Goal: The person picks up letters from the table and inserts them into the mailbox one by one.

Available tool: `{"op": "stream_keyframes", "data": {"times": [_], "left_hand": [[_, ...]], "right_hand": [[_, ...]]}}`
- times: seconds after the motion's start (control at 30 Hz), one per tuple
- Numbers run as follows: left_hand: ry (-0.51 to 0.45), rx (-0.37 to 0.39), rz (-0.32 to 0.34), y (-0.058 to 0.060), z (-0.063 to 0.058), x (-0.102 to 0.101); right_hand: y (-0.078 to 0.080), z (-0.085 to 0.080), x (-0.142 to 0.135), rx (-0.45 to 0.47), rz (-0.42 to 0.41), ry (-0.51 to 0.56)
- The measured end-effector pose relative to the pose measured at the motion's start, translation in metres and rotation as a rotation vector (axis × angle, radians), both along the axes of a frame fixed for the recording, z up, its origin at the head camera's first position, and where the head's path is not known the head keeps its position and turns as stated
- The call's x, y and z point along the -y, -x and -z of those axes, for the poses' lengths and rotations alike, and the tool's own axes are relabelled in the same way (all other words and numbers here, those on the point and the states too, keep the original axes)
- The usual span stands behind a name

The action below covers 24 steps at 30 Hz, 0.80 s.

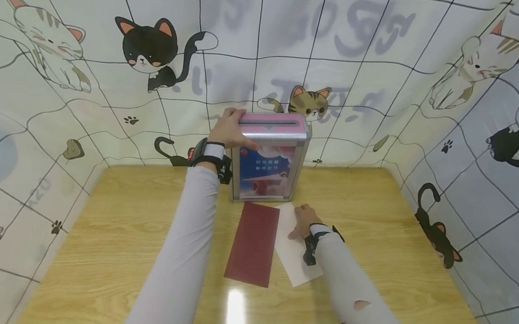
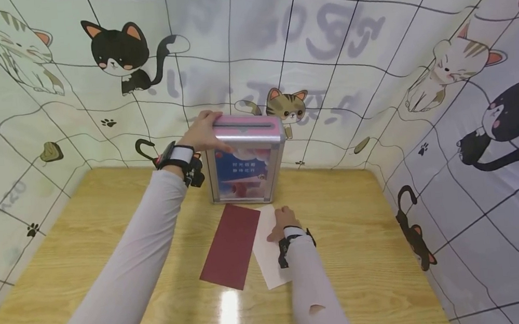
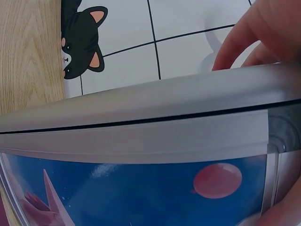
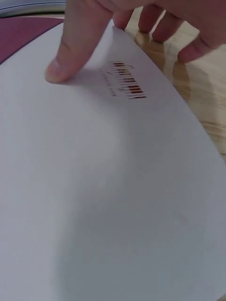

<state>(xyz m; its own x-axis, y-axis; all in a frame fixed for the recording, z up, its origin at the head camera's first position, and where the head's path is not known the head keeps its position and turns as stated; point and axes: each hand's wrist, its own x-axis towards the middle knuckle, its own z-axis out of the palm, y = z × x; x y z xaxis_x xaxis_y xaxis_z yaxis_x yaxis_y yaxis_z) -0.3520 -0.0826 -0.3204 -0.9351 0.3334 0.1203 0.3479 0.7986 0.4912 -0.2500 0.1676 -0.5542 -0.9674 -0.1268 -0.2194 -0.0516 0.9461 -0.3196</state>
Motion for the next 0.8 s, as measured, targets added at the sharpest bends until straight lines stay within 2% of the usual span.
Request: {"op": "stream_keyframes", "data": {"times": [0.17,0.37,0.6,0.8], "left_hand": [[-0.001,-0.007,-0.007,0.0009,0.0012,0.0006],[-0.006,-0.003,-0.013,0.0005,0.0029,0.0001],[-0.027,0.001,-0.008,0.0015,0.0045,-0.0004],[-0.027,-0.002,-0.018,0.0033,0.0061,0.0004]], "right_hand": [[-0.002,-0.0067,0.0096,-0.001,0.069,0.001],[0.0,-0.0013,0.0093,0.112,0.192,0.057],[0.0012,-0.0019,0.0069,0.132,0.238,0.092],[0.0038,0.0005,0.0053,0.17,0.246,0.042]]}}
